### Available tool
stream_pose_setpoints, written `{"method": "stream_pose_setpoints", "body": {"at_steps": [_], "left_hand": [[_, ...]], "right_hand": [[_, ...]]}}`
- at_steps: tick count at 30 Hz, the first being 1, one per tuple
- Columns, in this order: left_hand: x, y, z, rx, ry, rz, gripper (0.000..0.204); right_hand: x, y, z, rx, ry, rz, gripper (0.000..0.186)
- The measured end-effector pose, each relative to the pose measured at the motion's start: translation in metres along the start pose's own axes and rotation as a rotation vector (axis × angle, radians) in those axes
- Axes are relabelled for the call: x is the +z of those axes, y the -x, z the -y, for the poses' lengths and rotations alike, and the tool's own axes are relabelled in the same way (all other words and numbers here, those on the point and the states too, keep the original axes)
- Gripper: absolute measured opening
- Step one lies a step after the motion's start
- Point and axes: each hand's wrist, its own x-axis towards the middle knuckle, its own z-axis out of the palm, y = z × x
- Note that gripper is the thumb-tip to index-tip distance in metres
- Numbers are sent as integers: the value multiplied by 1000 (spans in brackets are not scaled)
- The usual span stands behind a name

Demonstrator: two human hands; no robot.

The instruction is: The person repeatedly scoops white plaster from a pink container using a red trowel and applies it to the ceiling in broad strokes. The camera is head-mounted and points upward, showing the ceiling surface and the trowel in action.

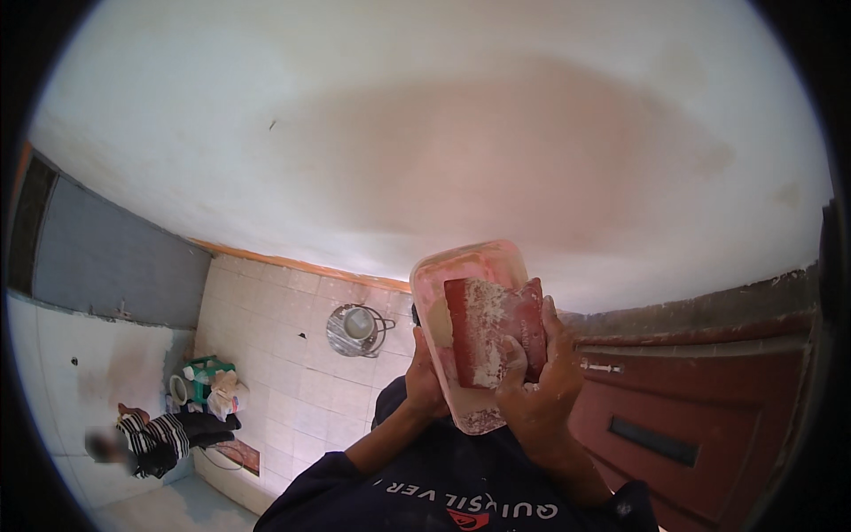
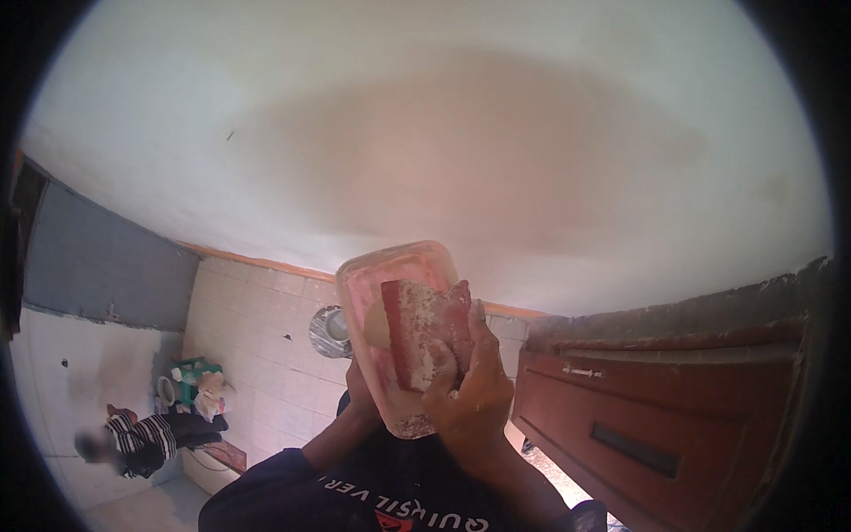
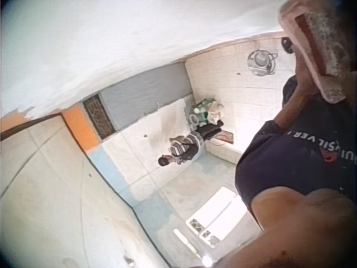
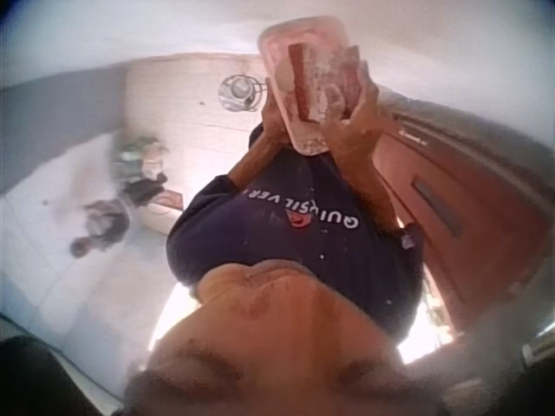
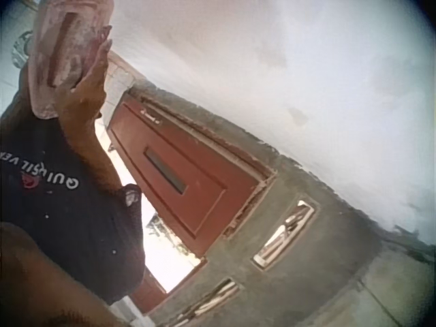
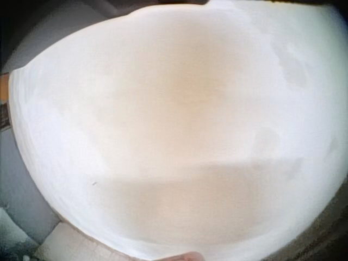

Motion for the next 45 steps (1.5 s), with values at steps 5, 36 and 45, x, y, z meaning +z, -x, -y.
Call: {"method": "stream_pose_setpoints", "body": {"at_steps": [5,36,45], "left_hand": [[4,7,2,-83,-243,-186,65],[17,16,-16,-169,-846,-485,68],[25,11,-10,-72,-839,-401,67]], "right_hand": [[8,9,-1,91,-90,78,48],[-8,10,5,68,-22,-49,39],[5,12,-1,30,74,32,41]]}}
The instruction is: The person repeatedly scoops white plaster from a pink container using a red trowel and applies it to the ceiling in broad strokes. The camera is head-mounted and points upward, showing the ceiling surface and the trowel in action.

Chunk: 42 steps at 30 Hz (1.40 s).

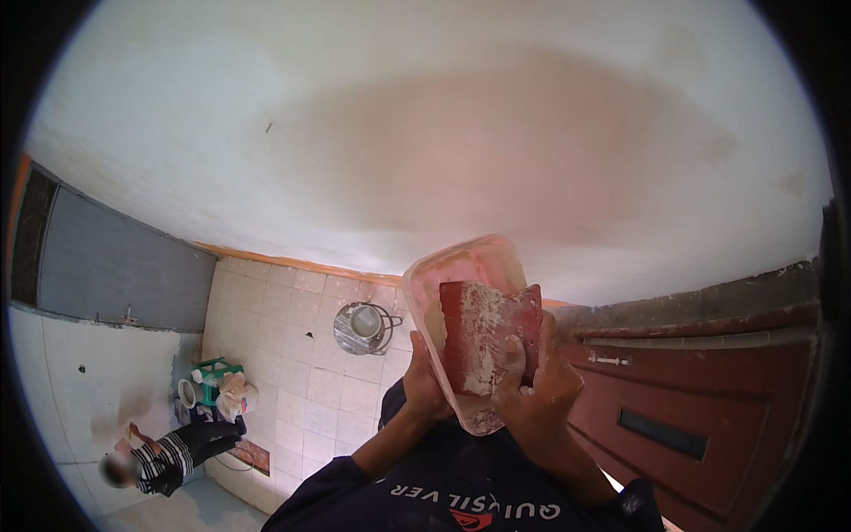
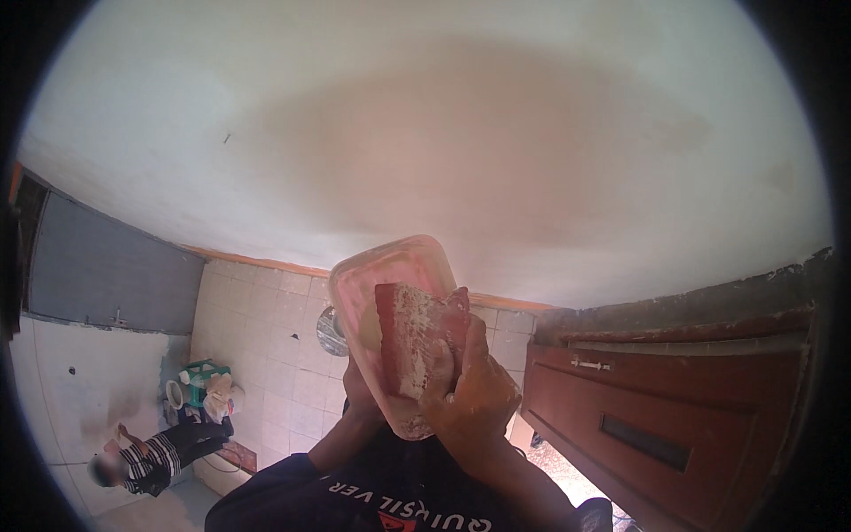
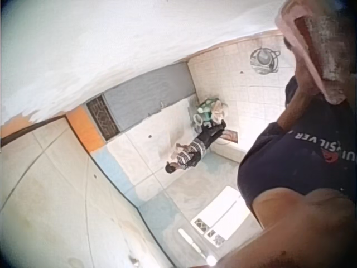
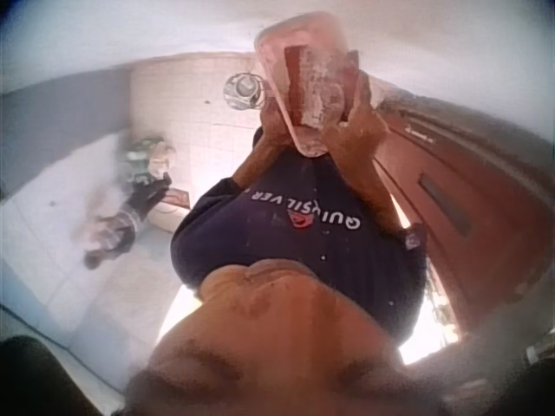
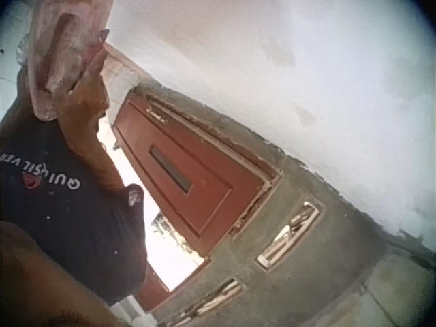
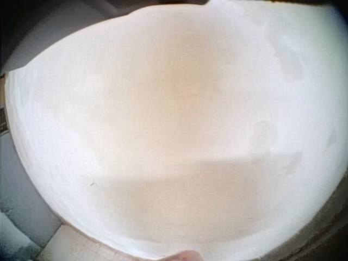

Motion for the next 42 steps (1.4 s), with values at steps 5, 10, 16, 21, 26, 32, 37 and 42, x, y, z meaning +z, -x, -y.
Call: {"method": "stream_pose_setpoints", "body": {"at_steps": [5,10,16,21,26,32,37,42], "left_hand": [[-6,-6,17,40,551,187,66],[-3,3,1,-98,-201,-181,65],[3,-1,-3,-61,-306,-195,66],[8,1,-3,-122,22,-258,66],[-6,-1,10,-64,544,43,66],[-10,0,13,-90,304,-33,63],[-7,6,8,-62,40,-173,61],[-16,9,13,-52,219,-183,53]], "right_hand": [[3,4,-4,-100,89,-49,42],[5,-1,2,-165,50,0,41],[-3,4,2,69,-224,-82,37],[-12,1,6,140,-254,-91,35],[-3,0,-9,-11,-166,-180,31],[-1,4,-17,-92,-8,-131,35],[-1,3,-10,-211,128,-107,35],[-13,4,3,-232,157,37,35]]}}
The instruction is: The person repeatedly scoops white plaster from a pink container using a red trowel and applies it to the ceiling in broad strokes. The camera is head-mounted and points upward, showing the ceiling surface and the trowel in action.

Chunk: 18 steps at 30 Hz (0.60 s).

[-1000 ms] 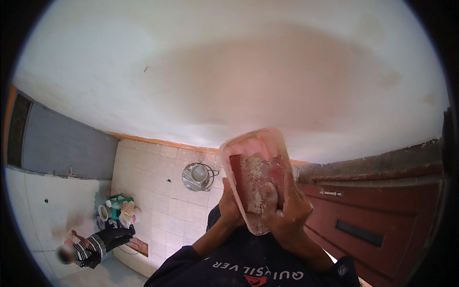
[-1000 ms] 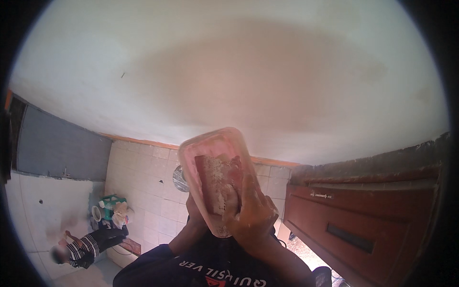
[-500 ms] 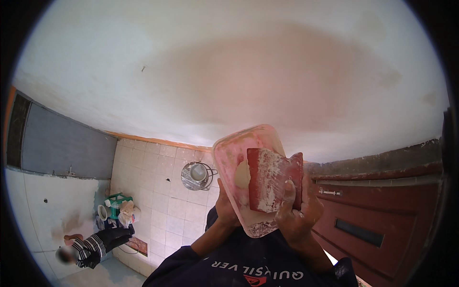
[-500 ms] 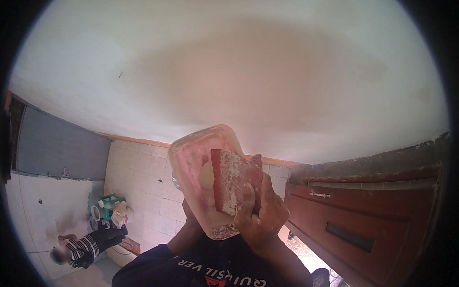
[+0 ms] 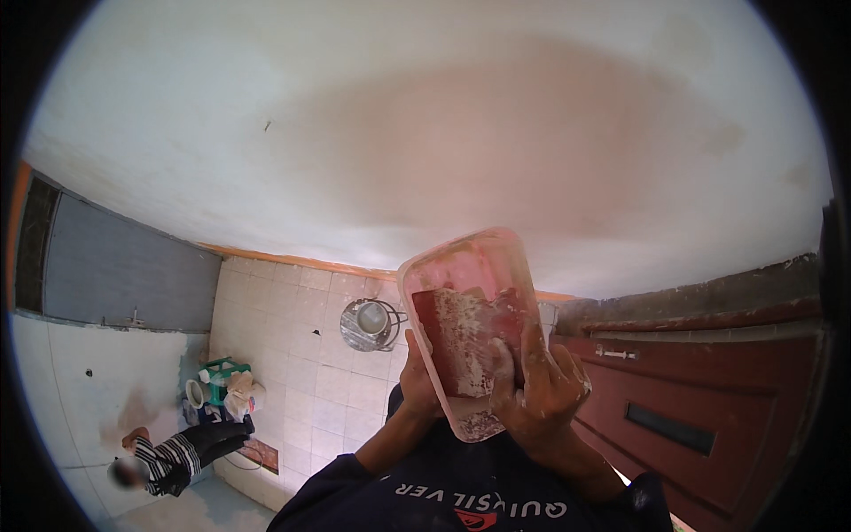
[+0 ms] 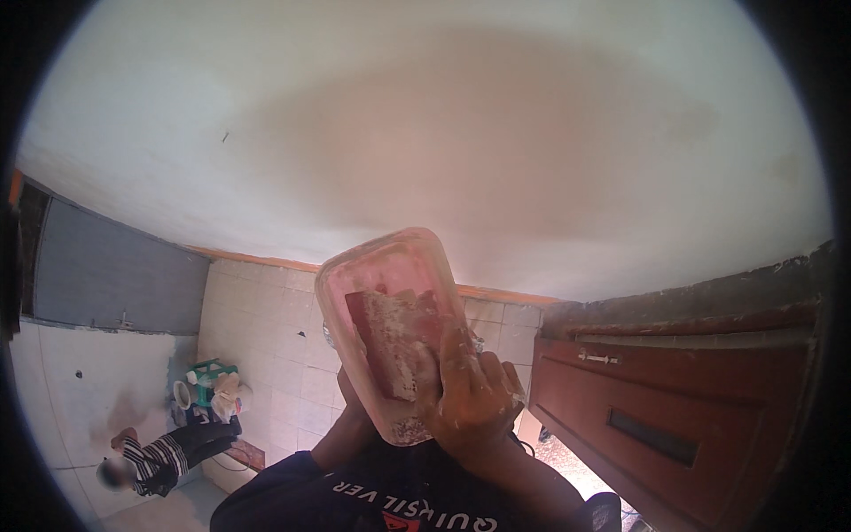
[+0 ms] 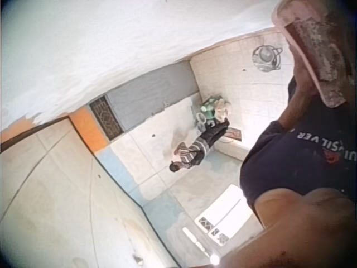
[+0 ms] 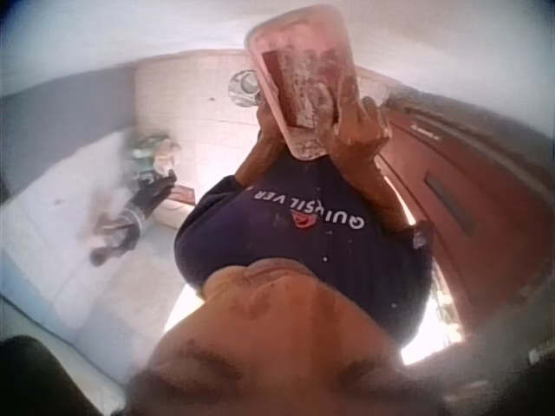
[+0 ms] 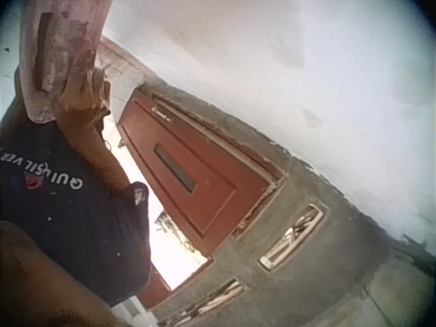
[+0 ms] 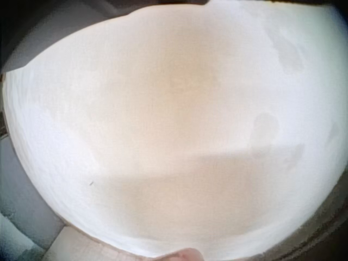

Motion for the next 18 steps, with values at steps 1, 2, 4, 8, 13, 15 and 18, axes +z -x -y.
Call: {"method": "stream_pose_setpoints", "body": {"at_steps": [1,2,4,8,13,15,18], "left_hand": [[-5,1,2,18,13,-53,52],[-7,1,5,51,-42,-75,51],[-11,1,10,121,-152,-122,48],[-20,1,12,67,-59,-51,45],[-9,0,4,-38,212,-52,43],[-17,0,10,4,137,-60,43],[-11,4,7,45,-254,-147,44]], "right_hand": [[2,2,-1,-7,-59,-49,34],[4,5,-5,-6,-105,-103,33],[8,6,-8,25,-215,-216,32],[11,7,-10,55,-294,-305,32],[10,5,-13,-13,-184,-269,33],[10,7,-15,-46,-155,-276,35],[3,4,-11,-42,-127,-171,38]]}}
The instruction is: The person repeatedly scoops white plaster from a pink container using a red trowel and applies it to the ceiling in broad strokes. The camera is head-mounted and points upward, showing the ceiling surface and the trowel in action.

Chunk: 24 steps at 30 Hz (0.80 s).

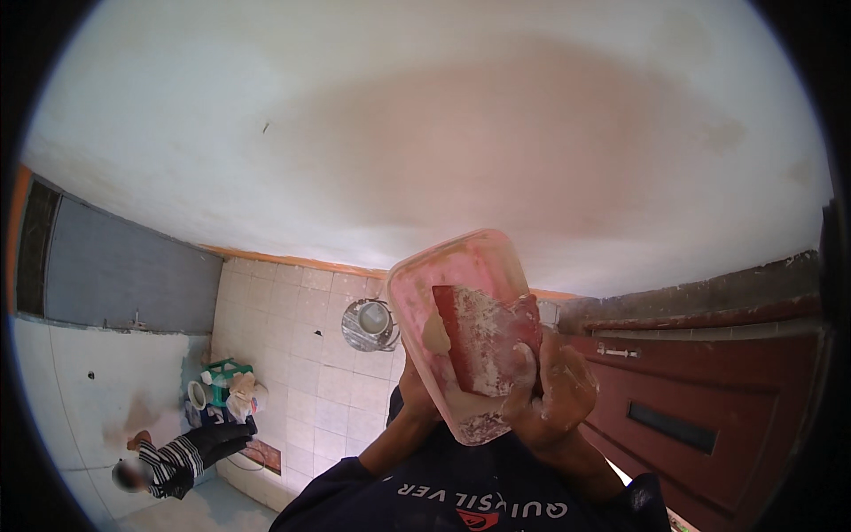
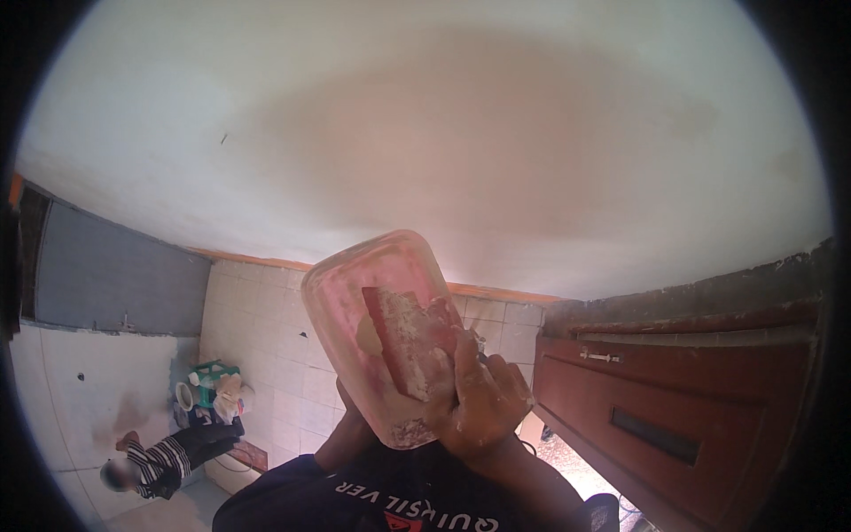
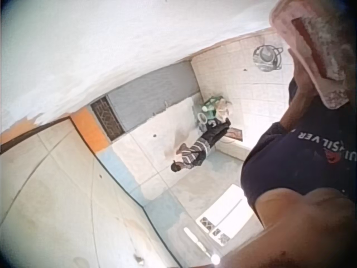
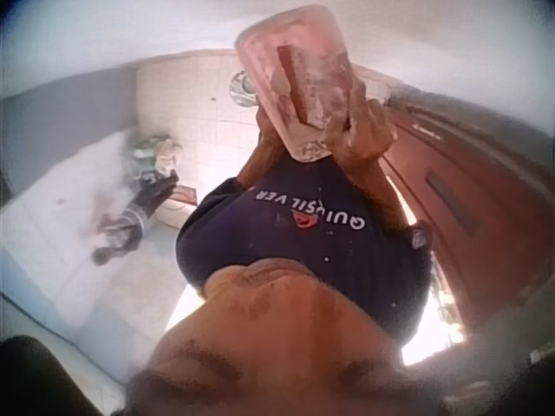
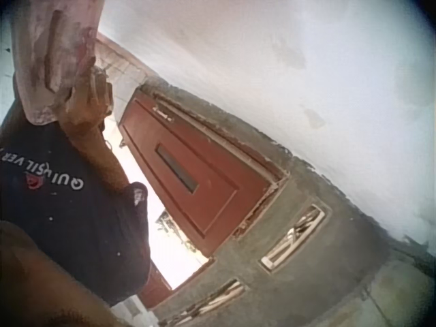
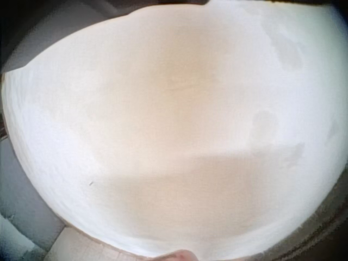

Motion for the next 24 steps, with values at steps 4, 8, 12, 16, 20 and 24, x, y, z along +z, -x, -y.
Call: {"method": "stream_pose_setpoints", "body": {"at_steps": [4,8,12,16,20,24], "left_hand": [[-6,-1,2,-43,308,-18,47],[1,2,-8,-37,234,-24,46],[17,2,-15,13,156,-44,44],[26,5,-23,-38,162,-76,48],[9,-5,-16,-55,476,250,48],[11,3,-14,-30,53,-163,47]], "right_hand": [[7,-3,-1,-49,-46,-30,38],[11,-3,-2,-34,-35,-18,36],[10,-6,-1,7,-82,11,33],[13,-4,-2,1,5,70,35],[14,-2,0,-5,44,115,33],[2,-5,6,186,-136,199,26]]}}
